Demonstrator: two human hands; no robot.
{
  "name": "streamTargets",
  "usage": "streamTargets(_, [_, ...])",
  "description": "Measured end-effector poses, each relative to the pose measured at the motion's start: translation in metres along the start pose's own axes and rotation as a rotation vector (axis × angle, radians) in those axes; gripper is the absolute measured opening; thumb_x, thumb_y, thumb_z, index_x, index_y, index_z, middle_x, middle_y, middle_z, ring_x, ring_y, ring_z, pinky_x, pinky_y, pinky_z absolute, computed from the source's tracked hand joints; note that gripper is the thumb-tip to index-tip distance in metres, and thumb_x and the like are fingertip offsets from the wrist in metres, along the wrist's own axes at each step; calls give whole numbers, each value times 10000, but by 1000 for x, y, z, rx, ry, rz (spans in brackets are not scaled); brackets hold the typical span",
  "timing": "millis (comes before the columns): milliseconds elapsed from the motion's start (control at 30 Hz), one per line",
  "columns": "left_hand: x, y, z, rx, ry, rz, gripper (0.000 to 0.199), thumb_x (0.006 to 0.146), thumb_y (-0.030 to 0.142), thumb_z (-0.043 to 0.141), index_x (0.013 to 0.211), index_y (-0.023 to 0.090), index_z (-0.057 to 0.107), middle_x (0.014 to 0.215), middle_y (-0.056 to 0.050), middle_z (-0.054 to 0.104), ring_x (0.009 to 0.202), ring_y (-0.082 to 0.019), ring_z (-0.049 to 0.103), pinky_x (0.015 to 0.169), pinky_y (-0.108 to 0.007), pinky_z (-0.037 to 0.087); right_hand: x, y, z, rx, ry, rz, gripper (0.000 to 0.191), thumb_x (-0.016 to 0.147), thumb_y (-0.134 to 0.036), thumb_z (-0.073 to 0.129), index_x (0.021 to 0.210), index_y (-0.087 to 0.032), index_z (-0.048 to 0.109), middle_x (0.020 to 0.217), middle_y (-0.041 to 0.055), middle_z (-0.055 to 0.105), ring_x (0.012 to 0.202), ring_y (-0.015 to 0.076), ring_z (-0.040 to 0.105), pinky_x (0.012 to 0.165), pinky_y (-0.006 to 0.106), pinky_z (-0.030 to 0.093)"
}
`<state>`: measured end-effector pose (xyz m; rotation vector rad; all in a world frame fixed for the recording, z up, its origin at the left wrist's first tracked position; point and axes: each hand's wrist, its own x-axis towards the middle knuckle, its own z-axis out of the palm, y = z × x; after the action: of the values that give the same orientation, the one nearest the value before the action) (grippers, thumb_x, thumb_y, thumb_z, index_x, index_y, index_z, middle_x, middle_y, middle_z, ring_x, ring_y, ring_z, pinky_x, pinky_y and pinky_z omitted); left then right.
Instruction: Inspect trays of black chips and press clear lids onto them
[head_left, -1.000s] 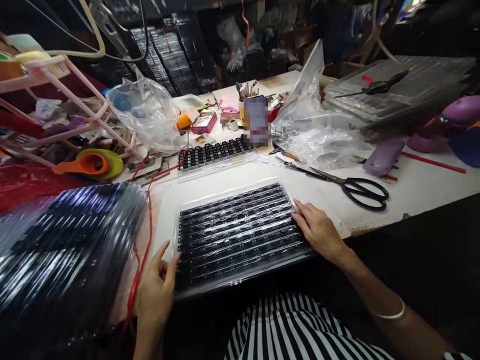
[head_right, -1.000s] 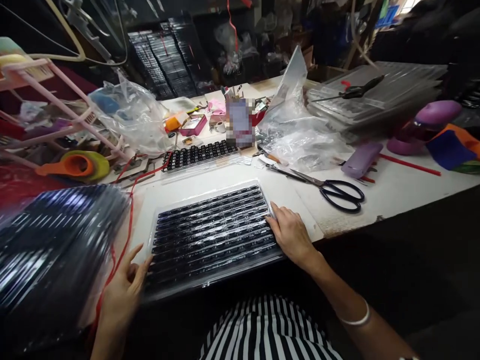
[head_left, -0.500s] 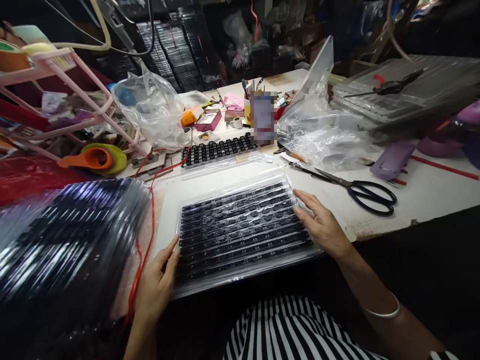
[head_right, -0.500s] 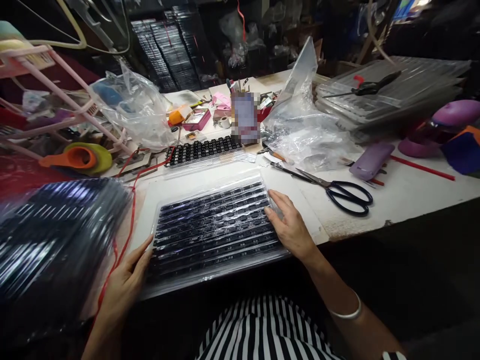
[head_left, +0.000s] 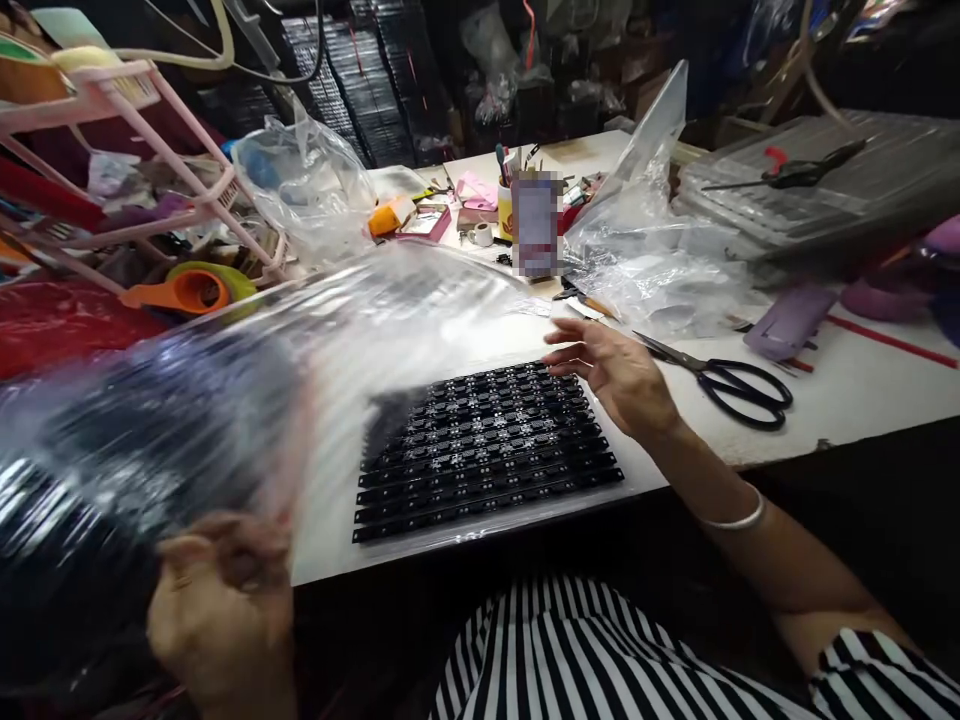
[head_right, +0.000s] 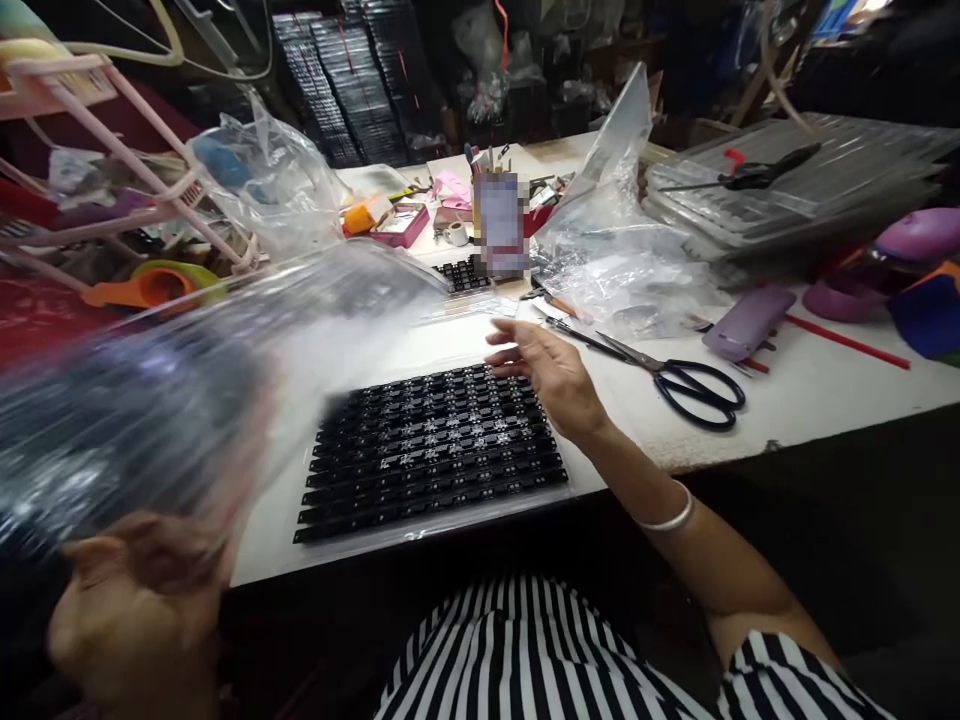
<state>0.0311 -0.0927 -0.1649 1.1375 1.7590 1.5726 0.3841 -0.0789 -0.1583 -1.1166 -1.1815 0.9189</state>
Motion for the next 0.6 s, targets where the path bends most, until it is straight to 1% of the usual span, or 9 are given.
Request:
streamTargets(33, [0, 3, 0, -45, 69, -15, 393, 844, 601, 413, 787, 220, 496, 558, 43, 471, 524, -139, 449, 481, -281, 388, 5, 4, 1, -68, -41, -22, 334, 920, -383, 431, 1105, -170, 609, 1002, 79, 665, 861, 170, 650, 791, 363, 526])
streamTargets(67, [0, 4, 1, -107, 110, -47, 353, 855, 566, 429, 790, 225, 497, 542, 45, 477, 527, -147, 462, 475, -281, 383, 9, 8, 4, -170, -92, -50, 284, 907, -351, 474, 1025, -152, 639, 909, 67, 673, 811, 162, 643, 768, 349, 521])
streamTargets(100, [1, 5, 1, -165, 134, -75, 298, 856, 519, 464, 807, 228, 507, 533, 45, 496, 529, -157, 481, 467, -281, 378, 13, 11, 7, -293, -151, -87, 238, 894, -312, 504, 956, -140, 656, 846, 59, 670, 779, 157, 631, 749, 335, 511])
streamTargets(133, [2, 5, 0, -201, 132, -91, 234, 855, 464, 495, 848, 232, 524, 538, 45, 527, 542, -165, 509, 467, -282, 378, 17, 15, 11, -427, -214, -137, 204, 886, -271, 517, 907, -132, 664, 815, 58, 664, 766, 156, 617, 736, 323, 496])
streamTargets(200, [4, 2, -3, -229, 90, -80, 170, 854, 363, 520, 972, 242, 543, 586, 43, 587, 612, -178, 576, 493, -282, 405, 24, 20, 22, -694, -333, -255, 188, 886, -207, 502, 869, -120, 668, 827, 76, 647, 775, 164, 582, 729, 313, 461])
streamTargets(267, [5, -1, -8, -241, 84, -60, 230, 853, 306, 526, 1075, 252, 534, 643, 42, 624, 690, -178, 619, 556, -296, 457, 31, 24, 34, -939, -443, -343, 207, 897, -176, 469, 879, -114, 666, 863, 98, 625, 793, 181, 543, 731, 318, 426])
streamTargets(367, [5, -3, -16, -294, 89, -101, 260, 854, 298, 547, 1109, 250, 528, 702, 31, 659, 778, -170, 651, 697, -338, 515, 42, 28, 50, -1227, -557, -418, 230, 898, -126, 426, 899, -120, 656, 914, 121, 607, 814, 204, 500, 717, 325, 374])
streamTargets(467, [4, -5, -21, -400, 80, -117, 230, 834, 313, 584, 1048, 235, 553, 754, -5, 693, 841, -176, 666, 750, -332, 524, 51, 32, 59, -1380, -617, -482, 234, 869, -63, 417, 876, -123, 642, 925, 133, 606, 817, 217, 481, 689, 322, 324])
streamTargets(600, [5, -7, -24, -517, 61, -123, 255, 778, 359, 656, 982, 227, 578, 774, -46, 714, 797, -188, 681, 711, -296, 529, 55, 39, 64, -1438, -619, -536, 197, 828, -24, 443, 843, -111, 620, 906, 144, 610, 786, 220, 465, 664, 318, 287])
